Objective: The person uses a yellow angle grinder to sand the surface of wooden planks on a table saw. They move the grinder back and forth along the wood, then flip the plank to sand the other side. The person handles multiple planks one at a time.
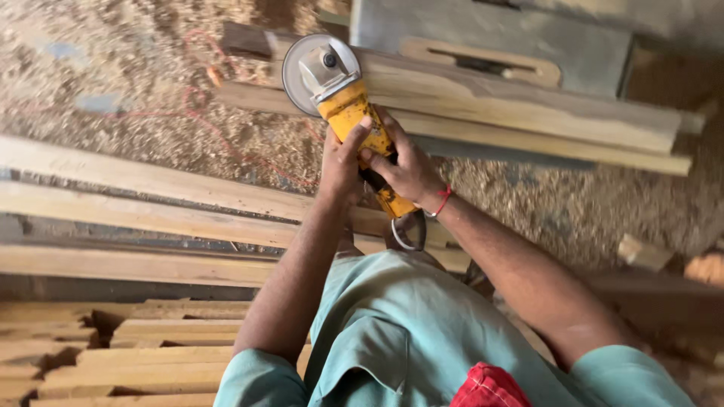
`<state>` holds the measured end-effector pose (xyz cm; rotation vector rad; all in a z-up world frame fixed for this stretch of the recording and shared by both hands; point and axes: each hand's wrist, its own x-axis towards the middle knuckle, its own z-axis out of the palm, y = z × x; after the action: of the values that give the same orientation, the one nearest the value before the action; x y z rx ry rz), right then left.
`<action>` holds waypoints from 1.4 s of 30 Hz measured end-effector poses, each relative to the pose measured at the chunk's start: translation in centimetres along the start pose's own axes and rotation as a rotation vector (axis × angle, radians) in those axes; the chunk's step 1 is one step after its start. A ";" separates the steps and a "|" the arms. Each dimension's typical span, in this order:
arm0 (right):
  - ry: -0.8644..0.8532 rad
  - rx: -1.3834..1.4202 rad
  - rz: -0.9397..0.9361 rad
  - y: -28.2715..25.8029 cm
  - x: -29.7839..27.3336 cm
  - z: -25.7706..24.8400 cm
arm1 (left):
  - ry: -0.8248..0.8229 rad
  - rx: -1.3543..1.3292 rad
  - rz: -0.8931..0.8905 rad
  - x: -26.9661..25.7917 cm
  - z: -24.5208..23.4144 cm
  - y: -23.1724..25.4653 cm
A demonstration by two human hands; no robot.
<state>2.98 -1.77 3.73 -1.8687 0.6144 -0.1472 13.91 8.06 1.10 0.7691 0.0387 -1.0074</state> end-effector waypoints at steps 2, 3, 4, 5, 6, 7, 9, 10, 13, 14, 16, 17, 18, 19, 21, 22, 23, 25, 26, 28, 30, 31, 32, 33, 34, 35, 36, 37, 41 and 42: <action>0.045 0.023 0.013 1.7 -2.2 -2.4 | -0.034 0.037 -0.051 0.1 2.1 -2.8; 0.064 0.043 0.007 2.7 -3.6 -4.0 | -0.014 0.054 -0.100 0.1 3.3 -4.6; 0.083 0.062 0.002 3.7 -5.2 -5.7 | 0.007 0.071 -0.148 -0.1 4.7 -6.7; 0.114 0.068 0.017 4.7 -7.0 -7.3 | 0.028 0.089 -0.195 -0.4 6.2 -9.0; 0.145 0.072 0.025 5.8 -8.6 -9.1 | 0.000 0.097 -0.222 -0.4 7.7 -11.3; 0.176 0.075 0.032 6.9 -10.3 -10.9 | -0.028 0.106 -0.248 -0.4 9.3 -13.6; 0.254 0.190 0.114 8.9 -13.9 -14.2 | -0.097 0.110 -0.288 -0.8 12.3 -18.3; 0.298 0.249 0.156 9.8 -15.8 -15.8 | -0.145 0.108 -0.307 -1.1 13.9 -20.7; 0.427 0.135 0.119 12.2 -20.7 -20.6 | -0.199 0.149 -0.406 -1.7 18.0 -27.5; 0.452 0.190 0.137 12.9 -22.2 -22.2 | -0.205 0.170 -0.444 -1.9 19.5 -29.8; 0.493 0.304 0.159 14.3 -24.6 -25.3 | -0.223 0.218 -0.529 -2.0 22.4 -34.2; 0.514 0.331 0.183 15.0 -25.7 -26.7 | -0.228 0.244 -0.565 -2.0 23.7 -36.3; 0.533 0.359 0.205 15.7 -26.7 -28.3 | -0.261 0.325 -0.577 -1.8 24.9 -38.2; 0.552 0.387 0.226 16.4 -27.8 -29.7 | -0.294 0.407 -0.589 -1.6 26.1 -40.2; 0.630 0.358 0.229 18.1 -30.1 -32.3 | -0.367 0.501 -0.610 -1.6 28.5 -43.9; 0.666 0.342 0.229 19.0 -31.1 -33.4 | -0.407 0.511 -0.614 -1.7 29.8 -45.6; 0.722 0.396 0.253 19.8 -32.1 -34.4 | -0.447 0.521 -0.619 -1.8 31.1 -47.0; 0.827 0.501 0.300 21.3 -34.1 -36.2 | -0.492 0.531 -0.710 -1.9 34.2 -49.5; 0.845 0.456 0.281 21.8 -35.0 -36.7 | -0.514 0.534 -0.746 -1.9 35.4 -49.9; 0.873 0.367 0.236 22.2 -36.6 -37.5 | -0.662 0.619 -0.798 -3.2 36.3 -48.8; 0.911 0.347 0.283 21.4 -39.3 -36.9 | -0.892 0.907 -0.566 -4.5 35.5 -45.4; 0.925 0.339 0.311 20.6 -41.0 -35.9 | -1.035 1.143 -0.294 -4.6 33.4 -42.2; 1.012 0.361 0.313 20.1 -41.7 -34.8 | -1.051 1.525 -0.246 -3.8 31.9 -38.9; 1.099 0.383 0.314 19.6 -42.1 -33.5 | -1.024 1.786 -0.137 -2.5 30.4 -35.3; 1.111 0.432 0.264 18.8 -43.1 -32.2 | -1.031 2.020 0.060 -0.3 28.7 -31.5; 1.121 0.482 0.216 18.0 -44.0 -30.8 | -0.963 2.164 0.019 1.8 27.1 -27.7; 1.126 0.476 0.215 17.5 -44.7 -29.3 | -0.888 2.346 0.148 3.6 25.5 -24.2; 1.132 0.470 0.213 17.0 -45.4 -28.1 | -0.793 2.464 0.045 4.8 23.7 -20.8; 1.112 0.596 0.286 17.2 -46.0 -24.3 | -0.597 2.545 0.152 6.7 18.0 -12.5; 1.094 0.609 0.282 17.7 -45.8 -23.5 | -0.562 2.527 0.129 7.0 16.9 -11.2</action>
<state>-51.39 -4.03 5.37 -0.9748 1.3678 -1.0784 3.91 -10.55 4.72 2.5256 -2.0785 -0.6050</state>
